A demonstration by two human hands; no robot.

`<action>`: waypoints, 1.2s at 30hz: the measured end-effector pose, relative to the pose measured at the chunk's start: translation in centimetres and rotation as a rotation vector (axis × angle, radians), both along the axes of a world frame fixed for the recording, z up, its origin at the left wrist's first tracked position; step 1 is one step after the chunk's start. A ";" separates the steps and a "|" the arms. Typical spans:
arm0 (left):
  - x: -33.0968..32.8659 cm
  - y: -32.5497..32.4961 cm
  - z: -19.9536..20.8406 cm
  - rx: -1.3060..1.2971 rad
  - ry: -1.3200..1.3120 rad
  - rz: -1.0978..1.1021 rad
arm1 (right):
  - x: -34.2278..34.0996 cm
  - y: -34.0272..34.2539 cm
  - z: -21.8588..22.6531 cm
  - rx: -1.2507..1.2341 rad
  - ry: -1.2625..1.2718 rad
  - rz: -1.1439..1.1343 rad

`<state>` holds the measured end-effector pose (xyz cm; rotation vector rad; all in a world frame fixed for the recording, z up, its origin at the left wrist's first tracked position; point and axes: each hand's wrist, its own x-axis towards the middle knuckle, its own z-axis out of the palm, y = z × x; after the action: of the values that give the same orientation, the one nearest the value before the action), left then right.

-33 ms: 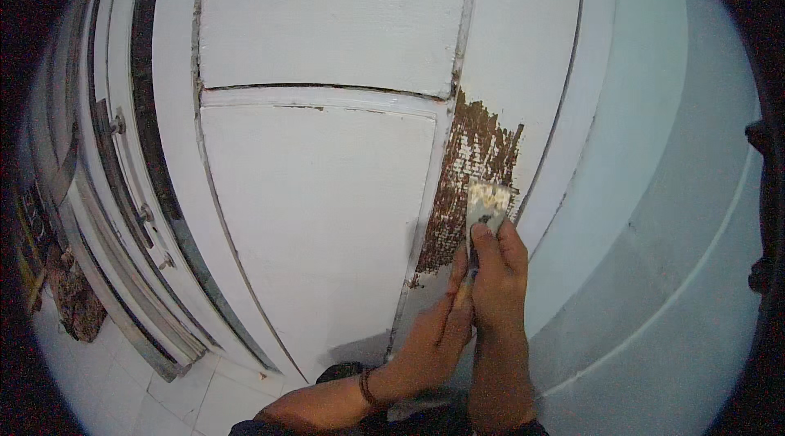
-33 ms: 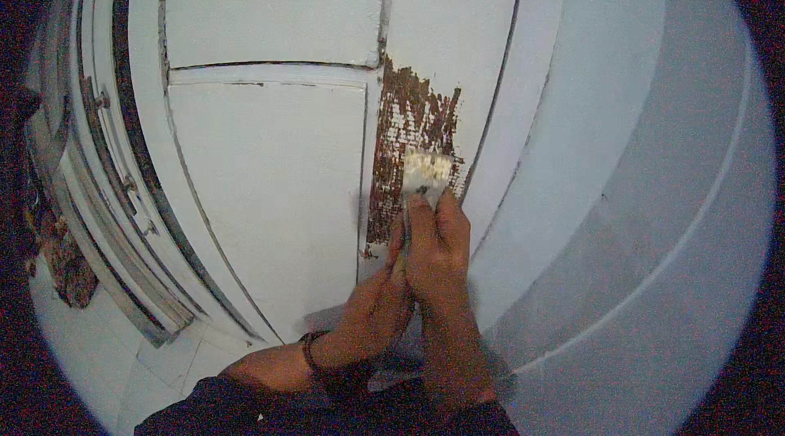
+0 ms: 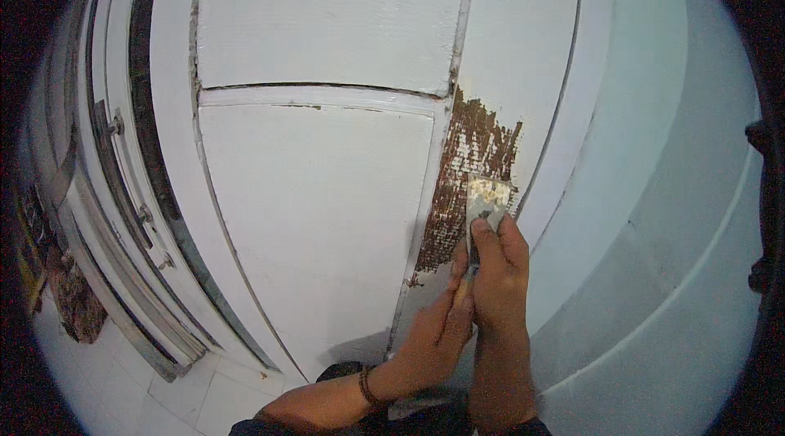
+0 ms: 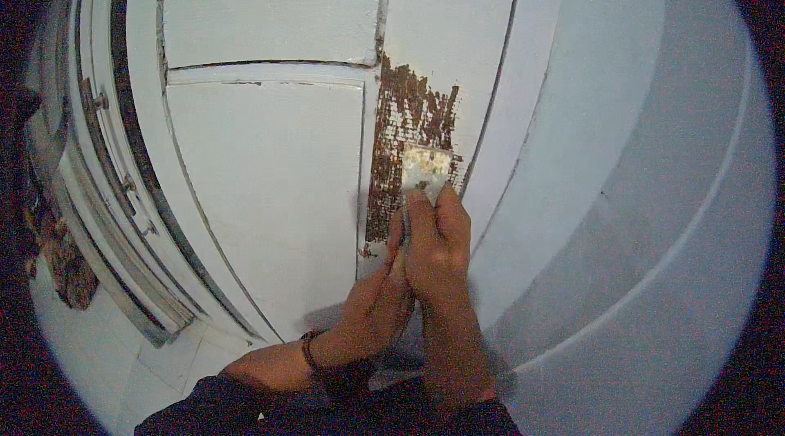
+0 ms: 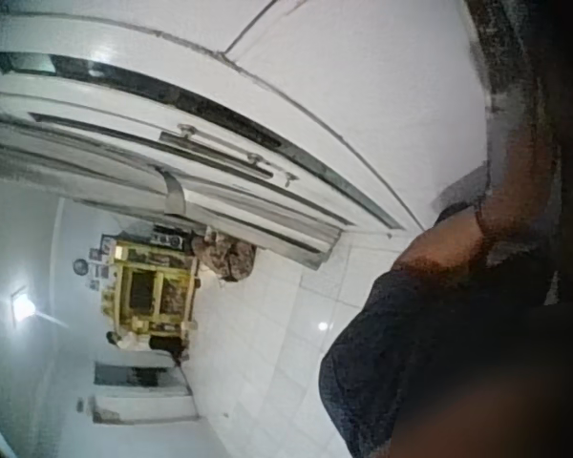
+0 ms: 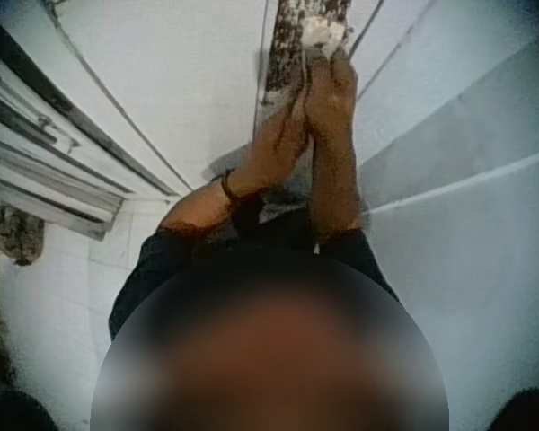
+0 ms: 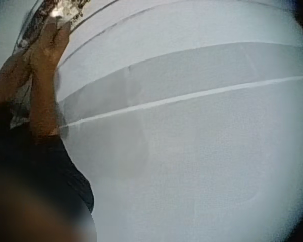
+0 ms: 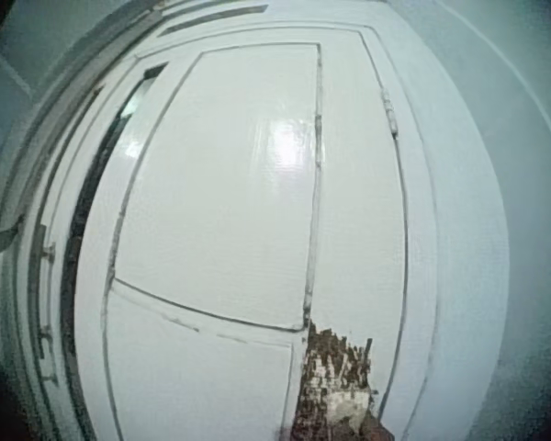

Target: The person uses a metal scraper to remove brown paint from a white curved surface. The person holds the scraper with both hands and scrapes the paint in a repetitive motion.

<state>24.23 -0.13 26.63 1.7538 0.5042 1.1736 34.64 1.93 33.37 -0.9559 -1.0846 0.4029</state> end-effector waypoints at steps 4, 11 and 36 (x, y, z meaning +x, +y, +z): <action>0.2 0.6 0.1 -0.111 0.030 -0.023 | -0.1 -0.2 0.6 -0.044 0.092 0.052; 0.1 0.4 0.9 -0.023 -0.044 -0.057 | -0.6 -0.8 2.0 -0.077 0.130 0.092; 0.2 -0.4 2.2 -0.124 -0.071 -0.057 | -0.6 -1.6 3.9 -0.158 0.055 0.158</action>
<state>24.46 -0.48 28.84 1.6052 0.4708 1.1369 34.06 0.34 37.30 -0.9948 -1.0934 0.6485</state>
